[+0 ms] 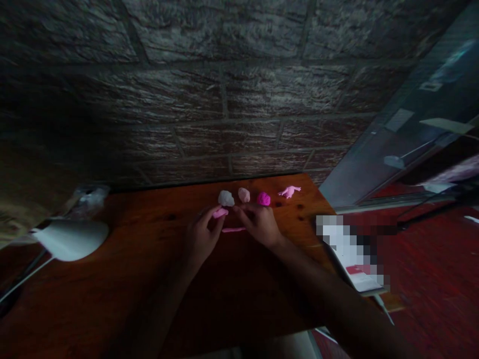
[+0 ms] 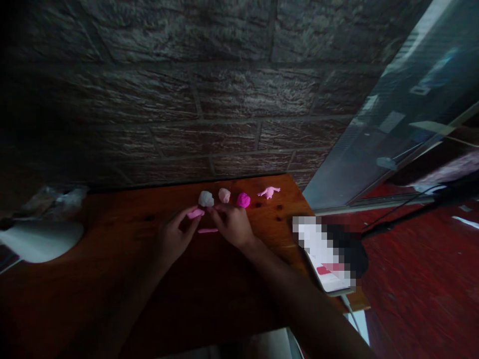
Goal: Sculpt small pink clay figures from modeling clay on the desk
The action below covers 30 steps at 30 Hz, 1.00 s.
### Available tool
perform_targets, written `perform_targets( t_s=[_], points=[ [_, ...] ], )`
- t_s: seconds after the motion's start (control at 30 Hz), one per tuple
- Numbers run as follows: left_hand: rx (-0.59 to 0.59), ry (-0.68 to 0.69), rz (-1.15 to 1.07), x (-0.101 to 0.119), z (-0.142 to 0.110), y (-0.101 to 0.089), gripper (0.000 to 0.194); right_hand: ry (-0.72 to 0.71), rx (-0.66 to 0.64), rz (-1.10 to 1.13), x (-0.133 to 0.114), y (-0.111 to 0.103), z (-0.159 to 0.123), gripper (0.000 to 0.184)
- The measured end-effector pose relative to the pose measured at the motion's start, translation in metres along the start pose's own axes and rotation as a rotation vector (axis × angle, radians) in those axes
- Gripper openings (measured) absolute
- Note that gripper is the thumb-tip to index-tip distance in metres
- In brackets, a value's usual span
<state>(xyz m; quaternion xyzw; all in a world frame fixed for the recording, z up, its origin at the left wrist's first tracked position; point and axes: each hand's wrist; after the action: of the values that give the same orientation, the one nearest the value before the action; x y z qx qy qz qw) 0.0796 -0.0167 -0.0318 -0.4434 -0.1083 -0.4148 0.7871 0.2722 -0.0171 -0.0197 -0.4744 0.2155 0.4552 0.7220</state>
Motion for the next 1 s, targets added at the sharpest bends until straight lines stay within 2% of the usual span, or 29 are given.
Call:
perform_targets(
  t_s=[0.17, 0.3, 0.37, 0.5, 0.63, 0.77, 1.0],
  points=[
    [-0.050, -0.023, 0.031, -0.001, -0.003, 0.003, 0.022, 0.009, 0.003, -0.068, -0.001, -0.002, -0.001, 0.036],
    [-0.114, -0.009, 0.009, -0.004, -0.006, 0.009, 0.021, 0.077, 0.046, -0.135, -0.017, -0.016, -0.015, 0.040],
    [-0.153, -0.009, -0.003, -0.006, -0.007, 0.010, 0.021, 0.091, 0.025, -0.194, -0.026, -0.031, -0.035, 0.041],
    [-0.171, -0.040, -0.008, -0.006, -0.006, 0.014, 0.021, 0.083, -0.170, -0.385, -0.030, -0.059, -0.098, 0.050],
    [-0.185, -0.055, 0.027, -0.007, -0.004, 0.020, 0.023, 0.045, -0.185, -0.572, -0.020, -0.067, -0.145, 0.049],
    [-0.208, -0.034, 0.018, -0.010, -0.002, 0.024, 0.024, 0.023, -0.174, -0.701, -0.014, -0.060, -0.148, 0.053],
    [-0.149, -0.057, -0.002, -0.017, 0.000, 0.030, 0.026, 0.018, -0.183, -0.747, -0.016, -0.062, -0.141, 0.053]
  ],
)
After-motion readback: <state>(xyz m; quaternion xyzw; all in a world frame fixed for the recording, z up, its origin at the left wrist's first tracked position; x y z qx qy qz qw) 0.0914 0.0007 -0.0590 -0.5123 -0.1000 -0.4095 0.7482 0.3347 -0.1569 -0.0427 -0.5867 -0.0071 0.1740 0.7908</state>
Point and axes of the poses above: each hand's wrist, its own z-axis towards the middle knuckle, its own y-axis out of the palm, x = y × z, and after that the axes turned 1 degree about -z, right-handed
